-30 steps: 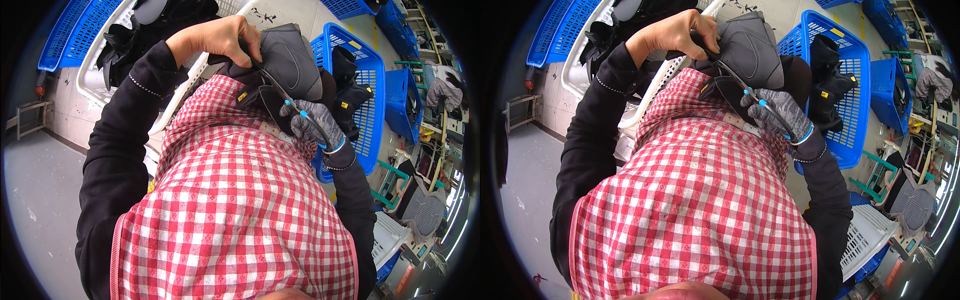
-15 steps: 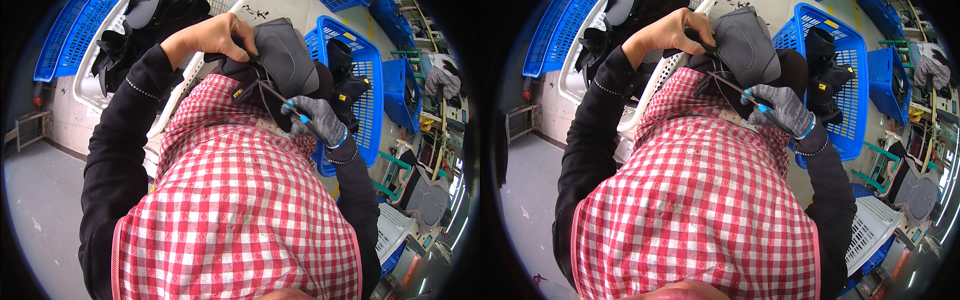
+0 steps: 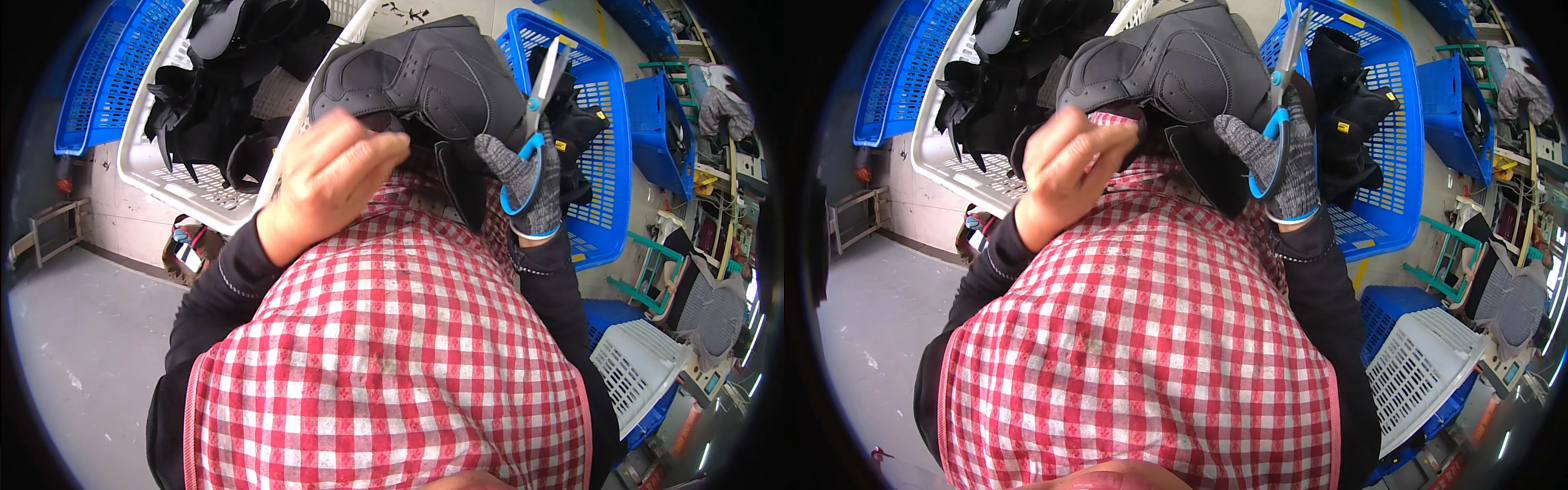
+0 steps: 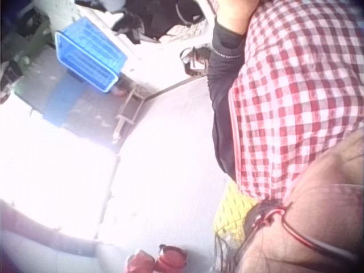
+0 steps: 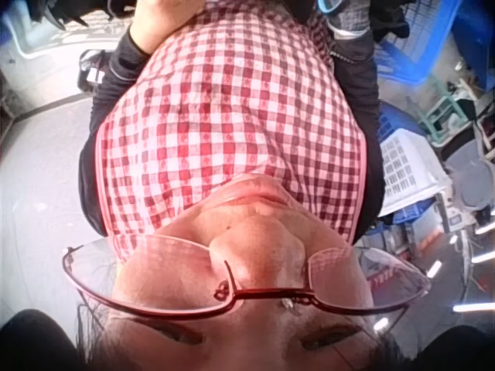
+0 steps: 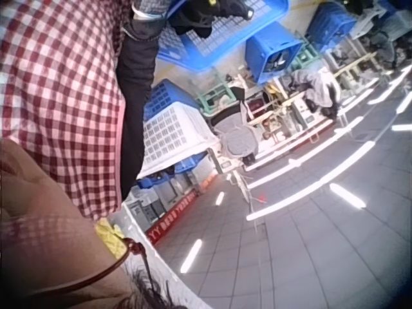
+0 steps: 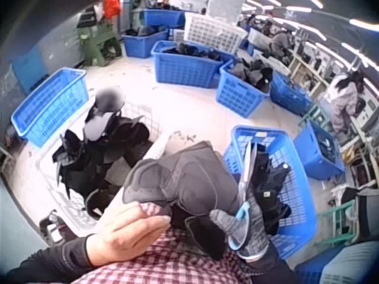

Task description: The person uses scissors to trim excess material from black shoe parts. They repeatedly pick up parts from a white basket, cut along the edges, and place the trimmed pieces into a blue basket.

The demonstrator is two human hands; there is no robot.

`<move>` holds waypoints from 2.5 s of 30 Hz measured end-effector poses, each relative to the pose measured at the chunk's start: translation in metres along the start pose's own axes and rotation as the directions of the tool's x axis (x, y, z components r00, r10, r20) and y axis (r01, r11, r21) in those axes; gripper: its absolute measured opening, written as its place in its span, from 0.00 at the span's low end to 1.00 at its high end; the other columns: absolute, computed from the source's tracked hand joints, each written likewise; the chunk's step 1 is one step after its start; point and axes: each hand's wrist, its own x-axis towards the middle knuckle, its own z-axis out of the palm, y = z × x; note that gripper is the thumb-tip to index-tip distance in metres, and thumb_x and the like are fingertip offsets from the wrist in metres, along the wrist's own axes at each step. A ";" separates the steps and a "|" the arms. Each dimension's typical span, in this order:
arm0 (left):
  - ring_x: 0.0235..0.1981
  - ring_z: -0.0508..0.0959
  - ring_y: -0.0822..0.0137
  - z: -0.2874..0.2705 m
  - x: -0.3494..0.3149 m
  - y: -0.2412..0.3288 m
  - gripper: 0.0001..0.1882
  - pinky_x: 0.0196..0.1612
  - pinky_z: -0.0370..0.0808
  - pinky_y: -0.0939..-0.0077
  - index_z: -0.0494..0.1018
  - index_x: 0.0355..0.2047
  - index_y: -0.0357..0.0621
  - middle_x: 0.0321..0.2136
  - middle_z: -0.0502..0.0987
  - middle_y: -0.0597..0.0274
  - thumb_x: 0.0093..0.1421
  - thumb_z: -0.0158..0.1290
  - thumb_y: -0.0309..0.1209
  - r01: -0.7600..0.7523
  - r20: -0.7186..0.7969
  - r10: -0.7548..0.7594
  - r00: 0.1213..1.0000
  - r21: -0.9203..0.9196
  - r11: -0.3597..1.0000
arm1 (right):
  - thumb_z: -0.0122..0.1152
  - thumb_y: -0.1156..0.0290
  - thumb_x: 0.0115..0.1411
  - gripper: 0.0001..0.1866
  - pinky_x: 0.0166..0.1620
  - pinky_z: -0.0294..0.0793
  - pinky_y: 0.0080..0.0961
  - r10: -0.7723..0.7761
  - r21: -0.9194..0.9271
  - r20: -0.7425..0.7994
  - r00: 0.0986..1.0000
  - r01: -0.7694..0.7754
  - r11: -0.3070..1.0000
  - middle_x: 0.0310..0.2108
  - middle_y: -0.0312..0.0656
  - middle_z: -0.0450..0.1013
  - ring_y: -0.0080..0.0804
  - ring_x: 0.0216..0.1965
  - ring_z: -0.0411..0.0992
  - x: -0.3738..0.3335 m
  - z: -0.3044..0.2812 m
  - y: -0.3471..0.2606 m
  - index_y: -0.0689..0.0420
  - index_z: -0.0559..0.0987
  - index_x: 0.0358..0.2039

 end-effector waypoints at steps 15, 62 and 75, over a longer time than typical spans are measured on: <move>0.14 0.56 0.80 0.021 -0.005 -0.017 0.11 0.21 0.51 0.79 0.77 0.30 0.39 0.14 0.62 0.75 0.67 0.60 0.32 0.779 0.632 -0.666 0.397 -0.615 -0.119 | 0.78 0.69 0.55 0.26 0.51 0.80 0.37 0.108 0.163 -0.127 0.986 -0.087 0.983 0.49 0.52 0.77 0.43 0.49 0.79 -0.014 0.025 -0.013 0.62 0.80 0.53; 0.38 0.82 0.76 0.057 -0.002 -0.031 0.07 0.46 0.79 0.81 0.80 0.40 0.37 0.36 0.83 0.64 0.63 0.64 0.23 0.713 0.532 -0.548 0.646 -0.676 0.183 | 0.49 0.55 0.76 0.20 0.37 0.84 0.21 0.276 0.893 0.441 0.854 -0.447 -0.044 0.42 0.43 0.76 0.28 0.35 0.81 -0.008 -0.090 -0.001 0.58 0.75 0.56; 0.51 0.82 0.53 -0.047 0.110 0.031 0.27 0.53 0.79 0.66 0.80 0.53 0.41 0.50 0.81 0.48 0.49 0.64 0.19 0.070 0.397 0.033 0.917 -0.242 0.968 | 0.70 0.66 0.62 0.28 0.61 0.77 0.40 -0.335 -0.119 0.095 0.937 0.345 0.931 0.56 0.46 0.75 0.44 0.58 0.76 0.023 -0.074 -0.044 0.56 0.74 0.61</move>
